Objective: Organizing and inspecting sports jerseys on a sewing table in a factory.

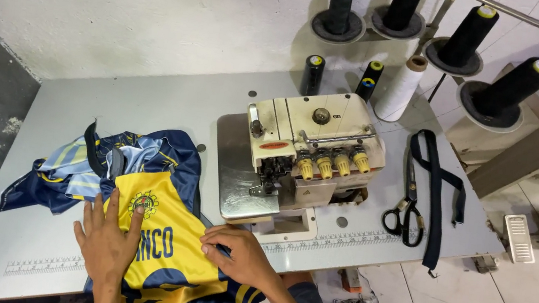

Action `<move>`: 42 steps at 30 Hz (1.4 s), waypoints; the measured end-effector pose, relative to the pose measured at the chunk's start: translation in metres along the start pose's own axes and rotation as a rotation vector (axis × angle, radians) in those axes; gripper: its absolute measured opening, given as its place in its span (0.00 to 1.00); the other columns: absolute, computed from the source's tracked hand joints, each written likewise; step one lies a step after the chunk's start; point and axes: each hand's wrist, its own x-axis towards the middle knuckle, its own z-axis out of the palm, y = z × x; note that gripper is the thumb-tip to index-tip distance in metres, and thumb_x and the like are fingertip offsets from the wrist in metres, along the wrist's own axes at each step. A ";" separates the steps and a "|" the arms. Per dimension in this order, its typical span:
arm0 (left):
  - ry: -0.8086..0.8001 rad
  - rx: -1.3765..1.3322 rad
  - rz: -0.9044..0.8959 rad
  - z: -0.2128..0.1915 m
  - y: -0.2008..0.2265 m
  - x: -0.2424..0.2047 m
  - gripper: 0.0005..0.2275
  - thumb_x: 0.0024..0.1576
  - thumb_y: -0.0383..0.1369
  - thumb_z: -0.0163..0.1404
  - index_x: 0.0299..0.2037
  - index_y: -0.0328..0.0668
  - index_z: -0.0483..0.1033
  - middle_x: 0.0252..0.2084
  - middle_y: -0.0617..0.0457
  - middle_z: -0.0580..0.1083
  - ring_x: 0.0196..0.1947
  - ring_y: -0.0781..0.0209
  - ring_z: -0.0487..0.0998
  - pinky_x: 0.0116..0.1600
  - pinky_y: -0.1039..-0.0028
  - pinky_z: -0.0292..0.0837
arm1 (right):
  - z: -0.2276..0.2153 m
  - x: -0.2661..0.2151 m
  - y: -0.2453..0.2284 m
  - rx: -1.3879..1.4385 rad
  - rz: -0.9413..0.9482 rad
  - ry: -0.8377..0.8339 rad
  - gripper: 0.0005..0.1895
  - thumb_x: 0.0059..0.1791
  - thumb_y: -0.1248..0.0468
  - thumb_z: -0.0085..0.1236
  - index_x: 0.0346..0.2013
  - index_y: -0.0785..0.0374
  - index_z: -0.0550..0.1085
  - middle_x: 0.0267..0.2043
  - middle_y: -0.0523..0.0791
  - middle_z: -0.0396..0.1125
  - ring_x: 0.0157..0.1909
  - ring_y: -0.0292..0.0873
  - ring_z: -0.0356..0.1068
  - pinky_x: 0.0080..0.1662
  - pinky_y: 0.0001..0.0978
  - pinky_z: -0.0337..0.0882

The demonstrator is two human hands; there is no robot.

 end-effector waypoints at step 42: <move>0.079 0.004 0.084 0.004 -0.005 -0.003 0.33 0.62 0.59 0.34 0.73 0.51 0.61 0.74 0.37 0.59 0.76 0.37 0.50 0.72 0.38 0.40 | -0.128 -0.018 0.049 -0.817 0.202 0.785 0.86 0.33 0.42 0.86 0.80 0.52 0.25 0.79 0.52 0.04 0.82 0.60 0.08 0.79 0.67 0.43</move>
